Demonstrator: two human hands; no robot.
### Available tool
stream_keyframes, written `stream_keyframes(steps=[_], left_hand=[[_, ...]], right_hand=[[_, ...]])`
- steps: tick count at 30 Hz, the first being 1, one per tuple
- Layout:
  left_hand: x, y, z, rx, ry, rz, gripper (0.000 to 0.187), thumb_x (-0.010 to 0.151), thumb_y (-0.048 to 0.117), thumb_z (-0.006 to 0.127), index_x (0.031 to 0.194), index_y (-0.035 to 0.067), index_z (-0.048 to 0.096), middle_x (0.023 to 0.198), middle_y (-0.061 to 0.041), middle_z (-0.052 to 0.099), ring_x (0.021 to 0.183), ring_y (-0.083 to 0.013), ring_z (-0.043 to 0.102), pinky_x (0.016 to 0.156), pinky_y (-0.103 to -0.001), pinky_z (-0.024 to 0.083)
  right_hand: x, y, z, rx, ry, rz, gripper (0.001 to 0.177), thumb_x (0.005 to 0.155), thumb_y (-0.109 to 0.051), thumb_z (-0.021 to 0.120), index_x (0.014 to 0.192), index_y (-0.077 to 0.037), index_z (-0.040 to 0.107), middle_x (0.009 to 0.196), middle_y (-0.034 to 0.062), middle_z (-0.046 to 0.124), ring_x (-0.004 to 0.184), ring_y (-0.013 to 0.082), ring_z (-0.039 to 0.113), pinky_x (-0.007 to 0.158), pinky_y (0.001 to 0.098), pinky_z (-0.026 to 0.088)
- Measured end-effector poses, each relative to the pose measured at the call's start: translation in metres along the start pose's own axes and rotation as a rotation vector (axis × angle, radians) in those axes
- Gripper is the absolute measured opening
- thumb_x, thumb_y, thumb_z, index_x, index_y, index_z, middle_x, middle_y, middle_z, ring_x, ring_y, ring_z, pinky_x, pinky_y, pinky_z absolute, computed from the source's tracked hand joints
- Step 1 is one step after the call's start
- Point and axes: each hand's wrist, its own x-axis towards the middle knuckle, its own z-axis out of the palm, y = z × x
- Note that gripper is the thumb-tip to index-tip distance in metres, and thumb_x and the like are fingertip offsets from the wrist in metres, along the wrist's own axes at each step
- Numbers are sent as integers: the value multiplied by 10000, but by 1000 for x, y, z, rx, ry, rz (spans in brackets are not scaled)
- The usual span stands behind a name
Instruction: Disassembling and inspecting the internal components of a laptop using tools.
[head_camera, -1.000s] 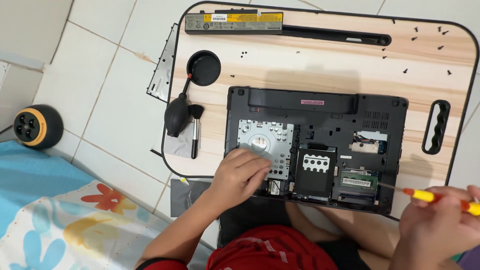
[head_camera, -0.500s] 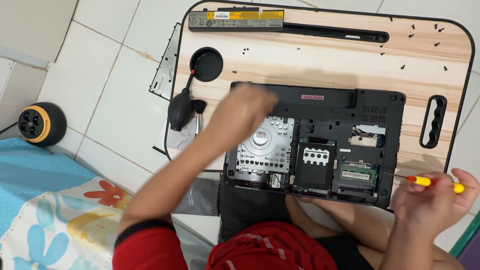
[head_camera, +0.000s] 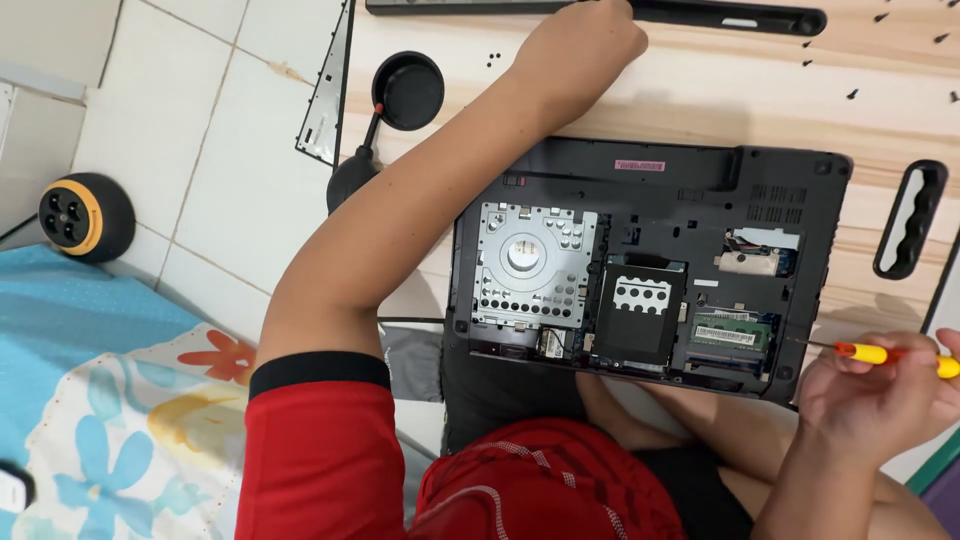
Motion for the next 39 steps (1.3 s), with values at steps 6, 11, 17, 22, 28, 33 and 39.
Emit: stream_keyframes(steps=[6, 11, 17, 22, 28, 33, 39], left_hand=[[-6, -1, 1, 48, -33, -12, 48, 763, -10, 676, 790, 25, 694, 878, -168, 670, 817, -357, 692, 686, -442, 574], [-10, 0, 1, 53, 31, 42, 60, 780, 17, 675, 833, 39, 694, 880, -140, 669, 847, -325, 692, 696, -420, 580], [-21, 10, -21, 5, 127, 78, 104, 844, 41, 670, 936, 20, 626, 895, -132, 656, 849, -305, 675, 711, -400, 569], [-67, 71, -117, -463, 116, -25, 126, 968, 24, 687, 949, -6, 566, 827, -141, 623, 782, -304, 642, 739, -395, 537], [-173, 166, -150, -1116, -7, -252, 38, 952, 59, 716, 957, 49, 680, 960, -66, 735, 900, -187, 743, 810, -314, 595], [-230, 258, -91, -1569, 9, -594, 85, 996, 56, 738, 1078, 36, 747, 1063, -71, 738, 903, -114, 683, 788, -252, 544], [-230, 276, -83, -1783, 17, -739, 134, 1014, 50, 713, 1140, 30, 753, 1151, -74, 709, 952, -74, 670, 799, -208, 538]], right_hand=[[1, 5, -15, -19, -9, -19, 252, 1220, -36, 568, 1402, 24, 405, 913, 161, 552, 718, 186, 516, 639, 251, 460], [-2, 1, 14, -67, 34, -34, 229, 1210, -42, 566, 1385, -1, 425, 896, 161, 563, 676, 184, 509, 617, 253, 465], [-2, -8, 46, -13, 57, 6, 169, 1219, 2, 532, 1352, -42, 438, 848, 139, 562, 655, 182, 535, 591, 253, 482], [-2, -10, 43, 37, 72, 24, 163, 1217, 31, 515, 1332, -54, 437, 858, 150, 602, 652, 190, 569, 558, 252, 488], [-25, -11, 6, -57, 27, -87, 182, 1214, 11, 517, 1378, -6, 438, 868, 172, 563, 653, 211, 512, 627, 296, 480], [-91, -34, 77, -451, -259, -258, 263, 1205, -117, 676, 1340, -128, 450, 930, 168, 696, 691, 237, 701, 645, 337, 564], [-113, -37, 97, -514, -330, -230, 393, 940, -149, 677, 1247, -98, 437, 951, 203, 689, 631, 207, 697, 588, 321, 618]])
